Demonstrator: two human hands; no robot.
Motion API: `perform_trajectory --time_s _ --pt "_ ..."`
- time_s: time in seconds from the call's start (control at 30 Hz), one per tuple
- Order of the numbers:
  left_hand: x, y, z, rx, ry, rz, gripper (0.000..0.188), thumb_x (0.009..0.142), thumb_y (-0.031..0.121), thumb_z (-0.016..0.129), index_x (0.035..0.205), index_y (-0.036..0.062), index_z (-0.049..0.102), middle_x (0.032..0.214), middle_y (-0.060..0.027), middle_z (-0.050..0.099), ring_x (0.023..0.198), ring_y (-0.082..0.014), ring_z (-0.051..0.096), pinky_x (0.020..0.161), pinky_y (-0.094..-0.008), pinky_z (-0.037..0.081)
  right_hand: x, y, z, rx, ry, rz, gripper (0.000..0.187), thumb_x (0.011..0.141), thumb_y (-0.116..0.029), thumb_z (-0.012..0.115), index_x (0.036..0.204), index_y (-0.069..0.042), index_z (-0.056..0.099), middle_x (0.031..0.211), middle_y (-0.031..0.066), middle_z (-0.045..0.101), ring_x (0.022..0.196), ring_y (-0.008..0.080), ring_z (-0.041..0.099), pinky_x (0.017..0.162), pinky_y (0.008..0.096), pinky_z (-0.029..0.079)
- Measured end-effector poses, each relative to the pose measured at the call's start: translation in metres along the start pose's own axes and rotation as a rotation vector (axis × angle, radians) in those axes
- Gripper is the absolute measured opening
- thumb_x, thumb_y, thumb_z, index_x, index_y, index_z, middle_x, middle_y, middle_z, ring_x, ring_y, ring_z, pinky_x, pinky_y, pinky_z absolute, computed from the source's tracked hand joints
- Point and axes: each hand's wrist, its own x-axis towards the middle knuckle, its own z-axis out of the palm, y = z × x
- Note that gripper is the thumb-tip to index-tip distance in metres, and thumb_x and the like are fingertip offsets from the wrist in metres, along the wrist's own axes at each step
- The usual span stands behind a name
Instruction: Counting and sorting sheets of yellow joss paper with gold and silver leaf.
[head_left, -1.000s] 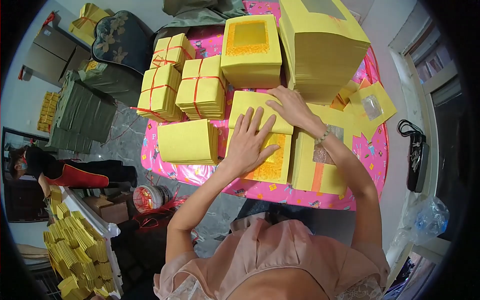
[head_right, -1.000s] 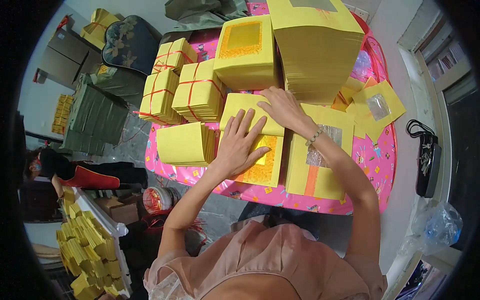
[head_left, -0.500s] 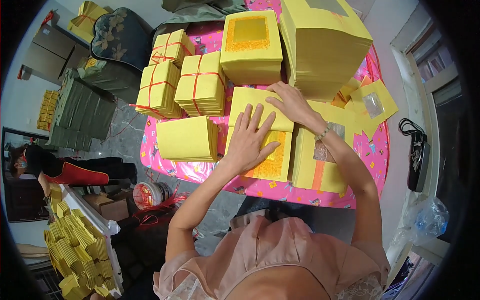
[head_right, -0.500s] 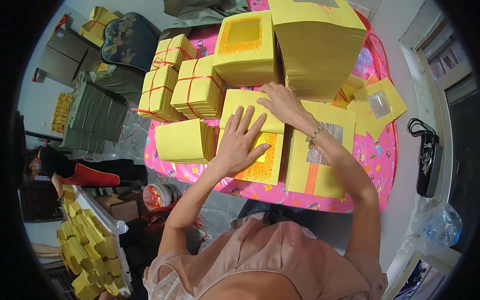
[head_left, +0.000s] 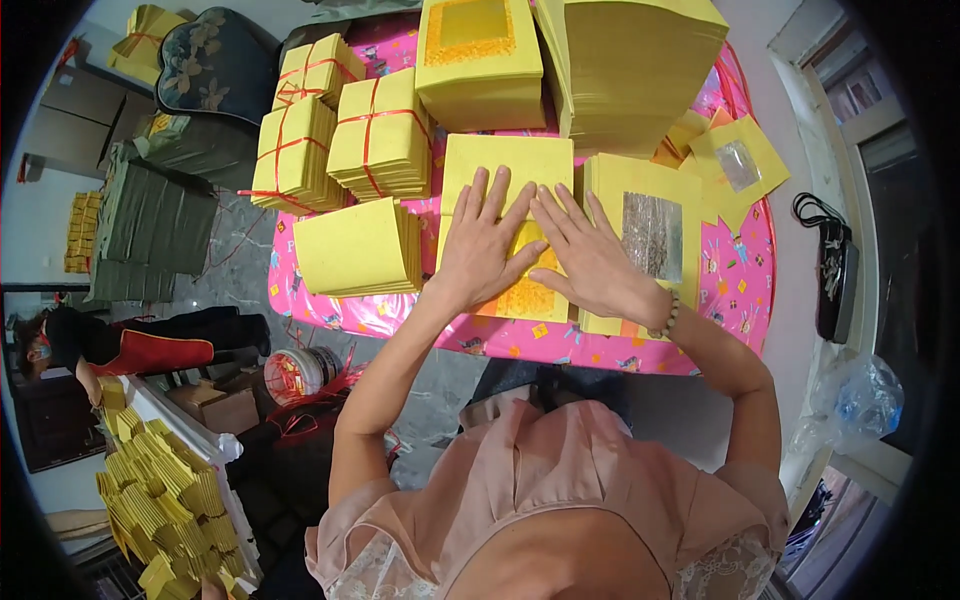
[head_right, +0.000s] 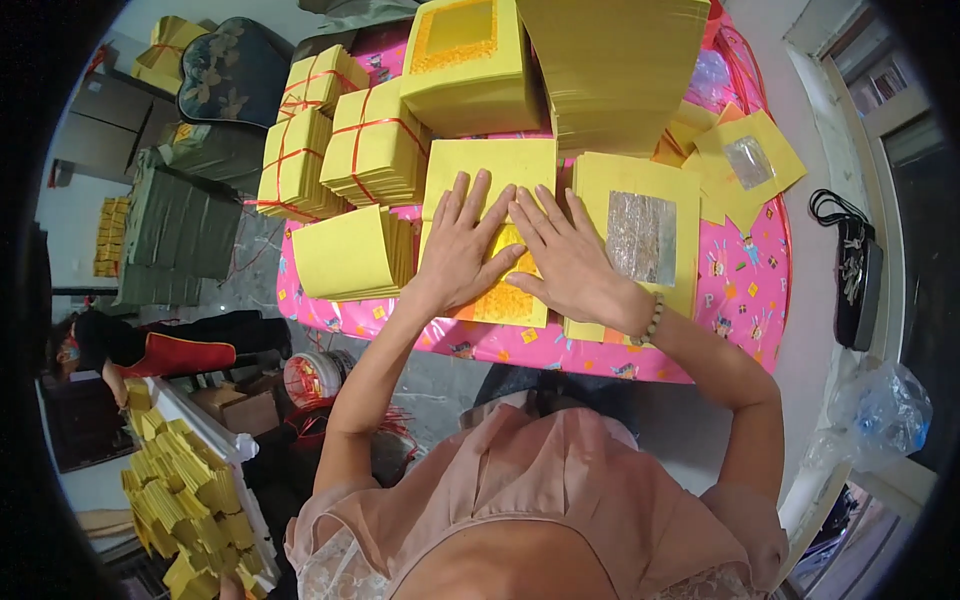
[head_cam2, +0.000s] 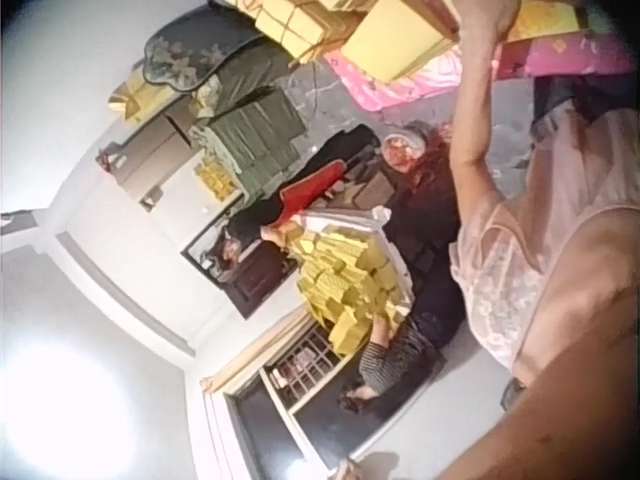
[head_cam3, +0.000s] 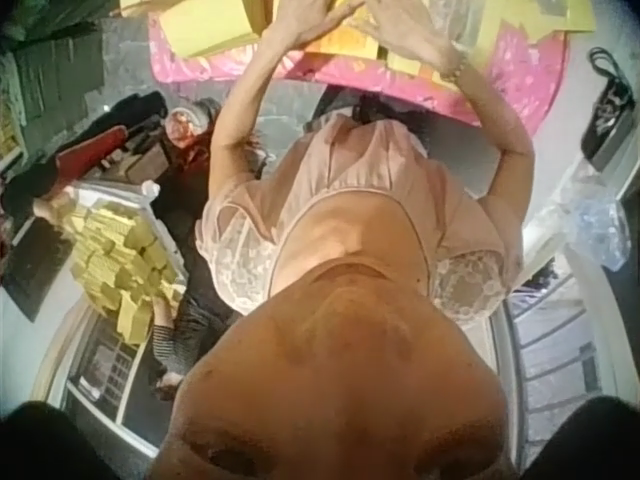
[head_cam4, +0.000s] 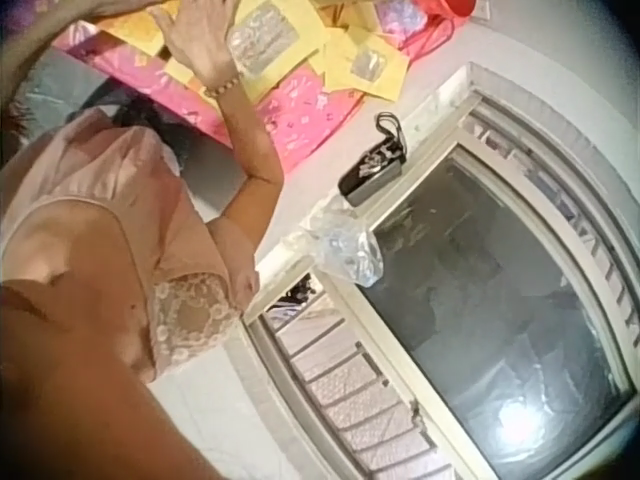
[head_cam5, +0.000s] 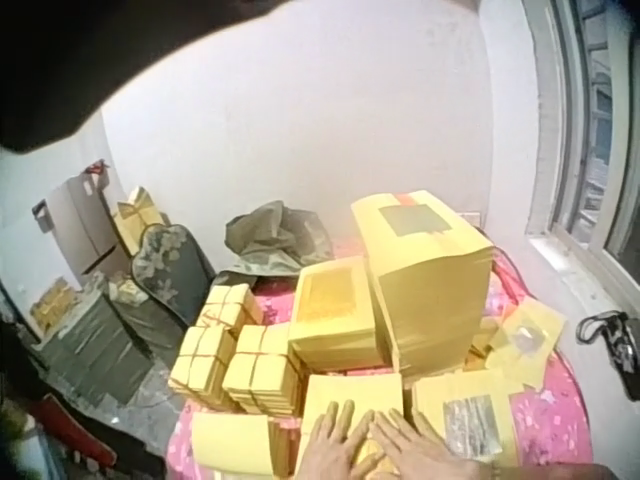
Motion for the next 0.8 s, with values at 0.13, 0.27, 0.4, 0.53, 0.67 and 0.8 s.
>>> perform_trajectory --time_s 0.13,0.27,0.4,0.53,0.67,0.8 --pt "-0.002 -0.004 0.000 -0.008 -0.082 -0.003 0.075 0.097 0.056 0.052 0.157 0.0173 0.032 0.162 -0.0232 0.022 0.150 -0.0465 0.017 0.121 -0.0553 0.019 -0.003 -0.004 0.010 -0.020 0.036 0.019 0.085 0.098 -0.054 0.050 0.155 0.004 0.025 0.163 0.0208 0.023 0.152 0.0353 0.016 0.123 0.0541 0.008" --pt "-0.002 -0.009 -0.001 -0.003 -0.071 0.014 0.079 0.095 0.062 0.050 0.156 0.0142 0.035 0.160 -0.0260 0.025 0.149 -0.0467 0.018 0.121 -0.0548 0.018 -0.002 -0.002 0.011 -0.034 0.022 0.009 0.085 0.098 -0.055 0.048 0.155 0.003 0.026 0.162 0.0208 0.023 0.152 0.0356 0.016 0.123 0.0536 0.008" --pt "-0.010 -0.018 -0.014 0.063 -0.097 0.029 0.082 0.093 0.066 0.050 0.157 0.0160 0.033 0.161 -0.0256 0.024 0.150 -0.0446 0.019 0.122 -0.0526 0.019 -0.002 0.001 0.012 -0.027 0.033 0.018 0.083 0.099 -0.057 0.045 0.155 0.002 0.027 0.162 0.0208 0.024 0.152 0.0356 0.016 0.123 0.0541 0.010" --pt "-0.018 -0.025 -0.014 0.045 -0.101 -0.048 0.081 0.094 0.064 0.051 0.159 0.0199 0.029 0.163 -0.0227 0.020 0.152 -0.0414 0.016 0.122 -0.0511 0.019 -0.002 0.001 0.008 -0.039 0.022 0.018 0.081 0.100 -0.057 0.044 0.156 -0.001 0.025 0.163 0.0186 0.021 0.153 0.0345 0.014 0.123 0.0538 0.011" --pt "-0.017 -0.027 -0.015 0.025 -0.087 -0.043 0.078 0.095 0.063 0.050 0.157 0.0185 0.032 0.162 -0.0237 0.023 0.150 -0.0420 0.020 0.122 -0.0515 0.020 0.003 0.001 0.007 -0.088 0.089 0.019 0.068 0.100 -0.047 0.050 0.151 -0.003 0.037 0.158 0.0168 0.034 0.148 0.0345 0.027 0.121 0.0515 0.021" --pt "-0.012 -0.033 -0.024 -0.061 -0.104 -0.056 0.068 0.098 0.053 0.053 0.153 0.0155 0.039 0.158 -0.0231 0.031 0.148 -0.0421 0.026 0.121 -0.0538 0.019 0.025 0.008 -0.005 -0.074 0.135 -0.002 0.050 0.096 -0.034 0.061 0.134 -0.004 0.053 0.143 0.0144 0.051 0.133 0.0320 0.046 0.112 0.0468 0.034"
